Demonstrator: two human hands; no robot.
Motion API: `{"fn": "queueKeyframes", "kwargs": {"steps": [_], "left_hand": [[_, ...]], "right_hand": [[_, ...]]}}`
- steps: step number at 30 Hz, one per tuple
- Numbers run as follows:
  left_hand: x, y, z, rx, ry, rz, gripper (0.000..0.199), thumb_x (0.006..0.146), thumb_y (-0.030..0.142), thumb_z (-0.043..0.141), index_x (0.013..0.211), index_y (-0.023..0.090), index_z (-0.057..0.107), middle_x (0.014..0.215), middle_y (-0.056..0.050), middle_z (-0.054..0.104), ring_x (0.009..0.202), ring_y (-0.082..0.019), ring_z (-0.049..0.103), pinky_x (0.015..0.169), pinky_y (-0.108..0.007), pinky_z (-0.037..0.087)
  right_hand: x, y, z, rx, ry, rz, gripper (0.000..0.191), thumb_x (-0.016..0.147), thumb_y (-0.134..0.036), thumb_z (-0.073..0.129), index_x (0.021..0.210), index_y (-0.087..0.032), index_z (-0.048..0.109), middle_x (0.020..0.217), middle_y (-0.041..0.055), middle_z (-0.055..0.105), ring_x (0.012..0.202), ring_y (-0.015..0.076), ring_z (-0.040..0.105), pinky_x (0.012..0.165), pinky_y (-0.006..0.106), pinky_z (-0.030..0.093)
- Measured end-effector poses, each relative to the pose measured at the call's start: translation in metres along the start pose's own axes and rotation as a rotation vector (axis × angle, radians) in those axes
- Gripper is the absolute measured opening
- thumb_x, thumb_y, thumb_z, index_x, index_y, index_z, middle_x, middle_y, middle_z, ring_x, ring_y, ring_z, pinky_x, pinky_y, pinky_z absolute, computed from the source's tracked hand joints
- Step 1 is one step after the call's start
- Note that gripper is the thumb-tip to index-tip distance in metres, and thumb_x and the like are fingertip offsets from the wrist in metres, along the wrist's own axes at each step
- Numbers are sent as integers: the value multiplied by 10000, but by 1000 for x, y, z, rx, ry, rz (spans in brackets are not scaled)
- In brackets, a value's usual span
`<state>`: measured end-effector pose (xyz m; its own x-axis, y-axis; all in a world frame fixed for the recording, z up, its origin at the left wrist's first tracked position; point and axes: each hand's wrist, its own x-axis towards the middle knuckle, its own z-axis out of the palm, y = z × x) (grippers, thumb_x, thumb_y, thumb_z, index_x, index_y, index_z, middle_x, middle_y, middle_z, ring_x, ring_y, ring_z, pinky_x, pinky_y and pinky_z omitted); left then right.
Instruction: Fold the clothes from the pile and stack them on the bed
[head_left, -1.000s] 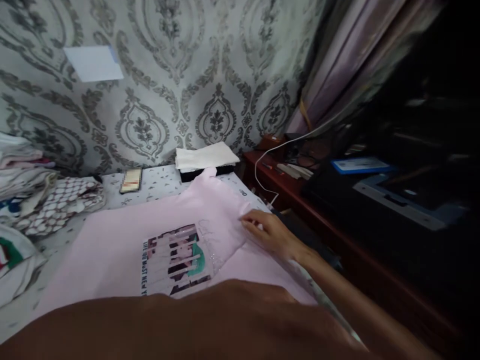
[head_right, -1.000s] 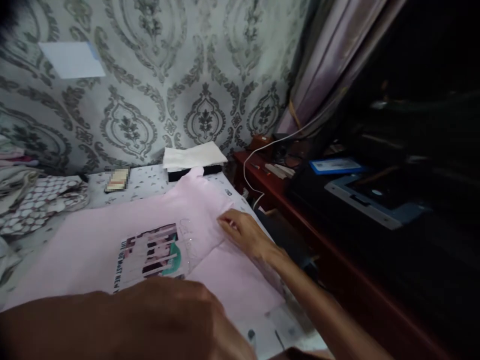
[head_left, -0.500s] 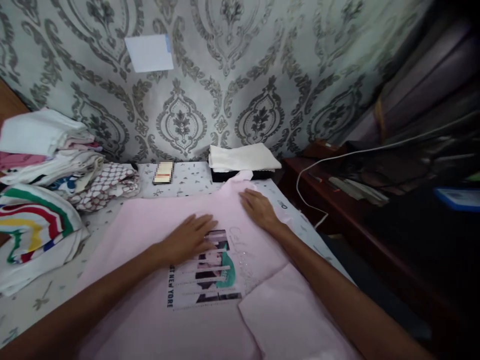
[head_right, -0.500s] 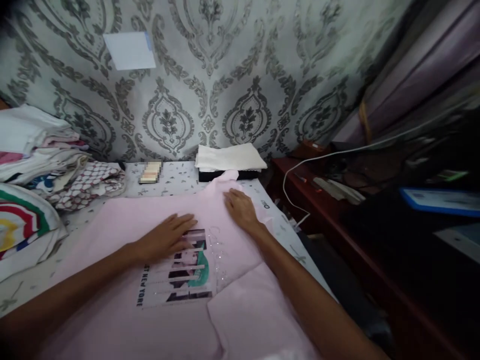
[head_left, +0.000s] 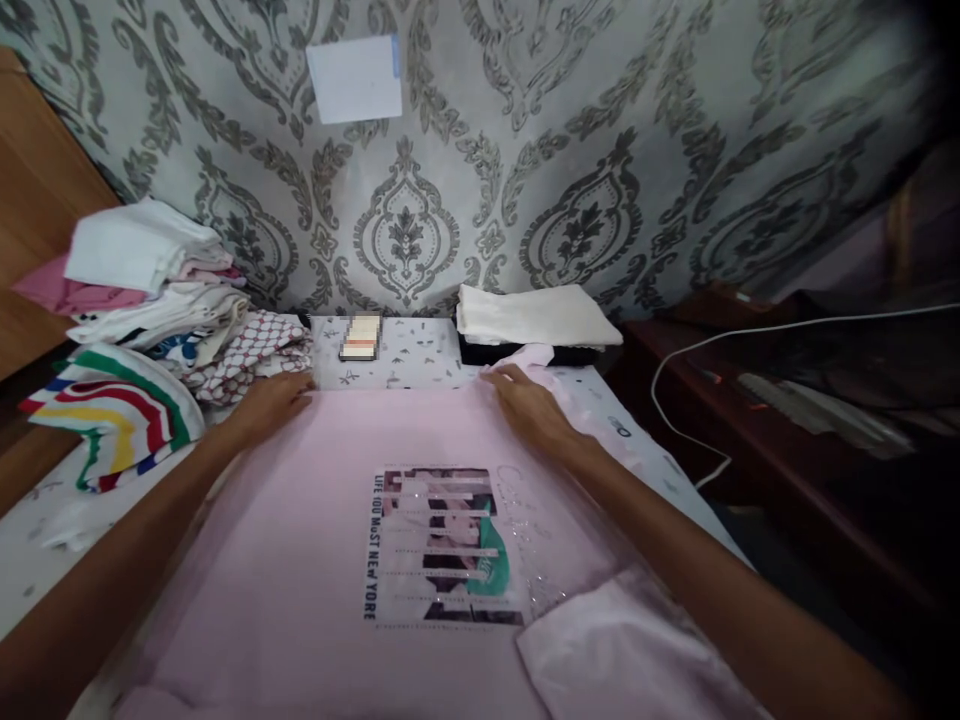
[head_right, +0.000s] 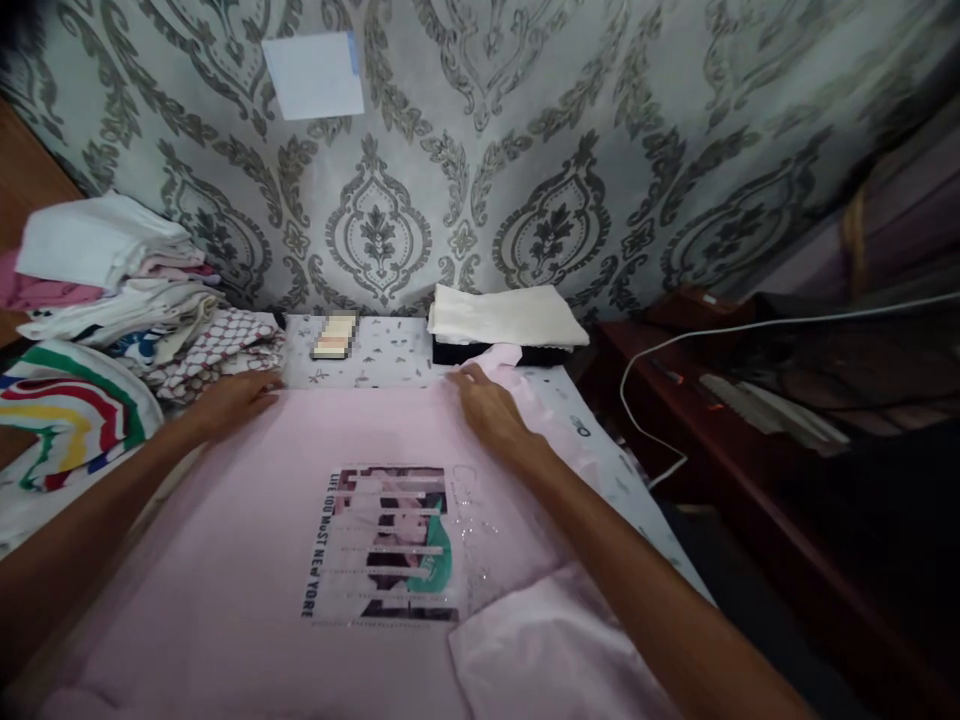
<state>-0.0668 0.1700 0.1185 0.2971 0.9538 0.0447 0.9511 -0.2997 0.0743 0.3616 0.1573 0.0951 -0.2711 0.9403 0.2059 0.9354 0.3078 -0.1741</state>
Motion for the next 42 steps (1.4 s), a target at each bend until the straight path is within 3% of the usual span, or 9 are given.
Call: {"fn": "queueKeyframes", "kwargs": {"steps": [2, 5, 11, 15, 18, 27, 32, 38, 42], "left_hand": [[1, -6, -4, -33, -47, -16, 293, 856, 395, 425, 952, 213, 633, 966, -88, 717, 889, -271, 646, 783, -351, 475], [-6, -17, -6, -170, 3, -47, 322, 857, 493, 420, 829, 220, 590, 777, -35, 665, 749, -233, 607, 678, -301, 414], [-20, -33, -6, -552, 116, -219, 406, 749, 603, 575, 676, 204, 567, 593, 20, 515, 578, -159, 471, 535, -259, 318], [-19, -33, -2, -944, 173, -325, 393, 651, 550, 714, 723, 199, 550, 617, 44, 522, 551, -122, 455, 520, -236, 338], [-20, -33, 1, -1071, 193, -345, 399, 594, 479, 775, 729, 201, 523, 615, 62, 501, 540, -106, 442, 512, -220, 326], [-31, -28, 5, -893, 269, -206, 319, 650, 431, 701, 826, 180, 614, 707, 39, 558, 624, -128, 480, 565, -237, 369], [-21, -33, 6, -811, 326, -274, 298, 766, 491, 585, 780, 197, 542, 653, 48, 491, 614, -140, 465, 551, -243, 349], [-17, -30, 9, -328, 223, -289, 198, 900, 369, 523, 883, 193, 613, 796, -39, 652, 812, -224, 606, 739, -307, 441], [-21, -22, 11, -162, 150, -329, 242, 936, 363, 544, 1078, 199, 650, 918, -96, 713, 966, -283, 650, 857, -362, 444]], "right_hand": [[18, -7, -1, 15, -78, -37, 459, 954, -139, 371, 1335, -279, 586, 1341, 93, 592, 902, 217, 641, 774, 330, 500], [32, -7, 0, 32, -134, -28, 346, 988, -221, 368, 1211, -250, 632, 1244, 111, 590, 821, 209, 613, 722, 332, 472], [27, 3, 18, -14, 21, 90, 275, 1003, -266, 354, 1122, -213, 596, 1218, 111, 572, 803, 214, 589, 622, 321, 407], [26, 5, 26, -34, 83, 97, 222, 991, -271, 391, 1064, -191, 585, 1154, 113, 592, 801, 223, 586, 602, 326, 387], [28, 7, 28, -50, 102, 75, 203, 983, -270, 406, 1031, -191, 587, 1117, 110, 609, 817, 230, 595, 583, 319, 373], [27, 8, 30, -79, 154, 30, 233, 977, -297, 421, 1000, -193, 629, 1096, 107, 637, 751, 212, 606, 545, 310, 371], [28, 8, 30, -83, 165, 27, 252, 965, -296, 434, 1024, -196, 657, 1086, 107, 645, 730, 205, 608, 539, 306, 378], [28, 9, 33, -103, 165, 22, 305, 959, -307, 425, 1049, -186, 691, 1138, 121, 667, 752, 224, 634, 556, 322, 445], [24, -1, 28, -98, 234, 46, 395, 934, -272, 433, 1260, -183, 637, 1300, 133, 641, 881, 279, 680, 590, 364, 524]]}}
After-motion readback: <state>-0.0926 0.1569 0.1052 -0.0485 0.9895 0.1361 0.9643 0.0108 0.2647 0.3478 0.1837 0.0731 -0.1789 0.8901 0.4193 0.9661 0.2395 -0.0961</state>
